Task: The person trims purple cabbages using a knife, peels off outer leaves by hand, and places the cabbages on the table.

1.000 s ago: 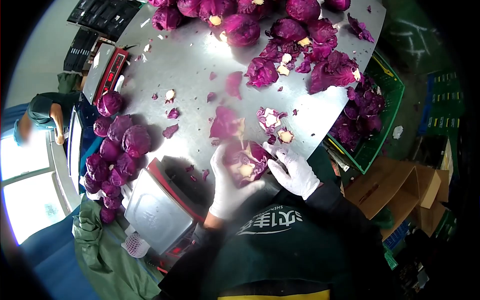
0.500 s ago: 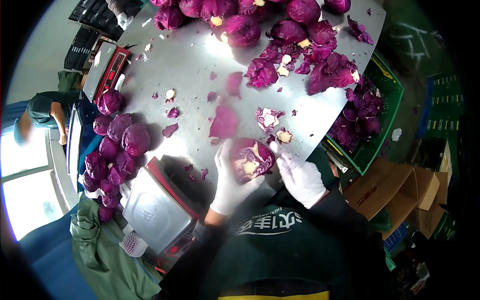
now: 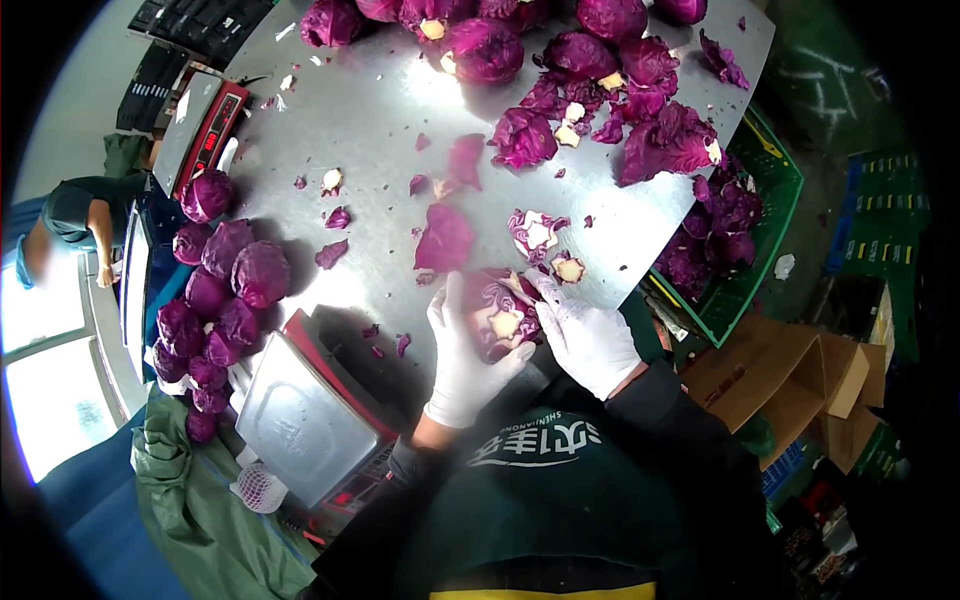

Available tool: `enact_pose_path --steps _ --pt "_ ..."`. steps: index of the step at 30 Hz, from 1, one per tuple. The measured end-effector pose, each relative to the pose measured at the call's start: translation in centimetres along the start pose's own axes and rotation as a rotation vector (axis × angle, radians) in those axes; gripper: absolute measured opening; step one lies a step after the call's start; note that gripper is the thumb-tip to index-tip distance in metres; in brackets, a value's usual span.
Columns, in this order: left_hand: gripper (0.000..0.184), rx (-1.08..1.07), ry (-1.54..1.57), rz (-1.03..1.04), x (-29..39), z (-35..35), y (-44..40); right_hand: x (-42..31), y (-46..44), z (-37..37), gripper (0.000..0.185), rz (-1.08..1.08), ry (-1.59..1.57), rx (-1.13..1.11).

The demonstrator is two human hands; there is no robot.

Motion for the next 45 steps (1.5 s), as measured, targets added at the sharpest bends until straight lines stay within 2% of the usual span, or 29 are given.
enact_pose_path --steps 5,7,8,10,11,12,13,16,17,18,19,20,21,22,24,25,28,29,32,33,36,37,39,43,45 --pt "0.116 0.072 -0.146 0.051 -0.3 -0.6 0.4 0.4 -0.3 0.2 0.040 0.100 -0.025 -0.093" --pt "0.111 0.133 -0.160 0.090 0.3 -0.8 1.1 6.6 -1.3 2.3 0.042 0.253 0.021 -0.080" --pt "0.111 0.135 0.176 0.006 -0.3 -0.2 1.8 9.3 -1.3 3.1 0.044 0.335 0.039 -0.066" --pt "0.111 0.194 -0.069 0.111 0.2 -1.0 2.1 8.6 -1.7 3.1 0.043 0.306 -0.101 -0.059" --pt "0.112 0.169 0.111 -0.025 -0.9 -0.8 2.1 7.9 -2.3 2.8 0.044 0.329 -0.227 -0.056" --pt "0.112 0.150 0.064 -0.044 -1.0 -0.9 3.6 7.0 -2.1 2.5 0.046 0.360 -0.353 -0.069" --pt "0.113 0.149 0.023 -0.028 -1.4 -1.1 3.6 5.5 -2.6 1.1 0.050 0.324 -0.503 0.056" --pt "0.113 0.098 -0.123 0.142 0.2 -2.2 2.4 3.0 -2.6 1.1 0.050 0.218 -0.367 0.048" --pt "0.112 0.041 -0.179 0.227 1.7 -3.3 1.4 2.6 -2.8 1.8 0.046 0.193 -0.412 0.048" --pt "0.110 -0.016 -0.233 0.308 2.6 -3.7 0.6 2.3 -2.7 2.7 0.039 0.160 -0.378 -0.054" --pt "0.104 -0.119 0.109 0.245 1.8 -3.4 -0.2 1.5 -3.3 2.3 0.037 0.116 -0.362 -0.020" --pt "0.098 -0.228 0.049 0.194 2.0 -3.0 -0.4 1.0 -3.8 2.2 0.036 0.072 -0.352 0.008" --pt "0.099 -0.262 -0.102 0.241 1.8 -3.1 -0.5 1.8 -3.9 3.3 0.037 0.142 -0.397 -0.016" --pt "0.101 -0.294 -0.254 0.295 1.7 -3.0 -0.6 2.4 -4.8 2.2 0.038 0.329 -0.424 -0.125" --pt "0.104 -0.273 -0.410 0.233 1.8 -3.4 -0.1 6.1 -5.2 2.9 0.040 0.375 -0.239 -0.040" --pt "0.106 -0.249 -0.486 0.200 1.7 -3.4 0.0 5.1 -4.4 2.2 0.039 0.317 -0.317 0.022" --pt "0.113 0.043 -0.347 0.093 -0.2 -3.6 1.5 2.3 -1.6 0.3 0.032 0.162 -0.525 0.159" --pt "0.107 0.049 -0.242 0.071 -0.4 -3.3 1.9 2.0 0.0 0.8 0.026 0.214 -0.599 0.089" --pt "0.100 0.037 -0.266 0.053 0.1 -3.4 3.2 1.4 4.4 2.4 0.029 0.405 -0.800 -0.176" --pt "0.098 0.026 -0.246 -0.023 -0.5 -3.6 3.4 1.3 5.5 2.9 0.030 0.480 -0.981 -0.173" --pt "0.104 0.044 -0.400 -0.019 0.6 -3.4 3.2 -0.1 6.1 2.9 0.045 0.110 -0.712 -0.018" --pt "0.106 0.065 -0.392 -0.024 0.4 -3.1 3.3 -1.0 5.7 1.7 0.049 0.055 -0.563 -0.037" --pt "0.105 0.133 -0.369 0.003 0.8 -2.8 3.5 -2.0 5.3 0.5 0.064 -0.030 -0.371 -0.059" --pt "0.103 0.190 -0.289 0.061 1.9 -2.1 3.9 -2.7 5.3 -0.2 0.065 -0.073 -0.204 0.030" --pt "0.100 0.201 -0.301 0.108 2.8 -1.8 3.7 -2.7 4.9 -0.5 0.065 -0.062 -0.088 -0.064"
Point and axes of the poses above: each hand's wrist, its own y-axis away from the middle knuckle, its own z-axis out of the palm, x = y × z, the point moved 9 cm from there along -y, towards the middle knuckle, and after that the axes turned 9 degrees about x, right-handed, at the moved point
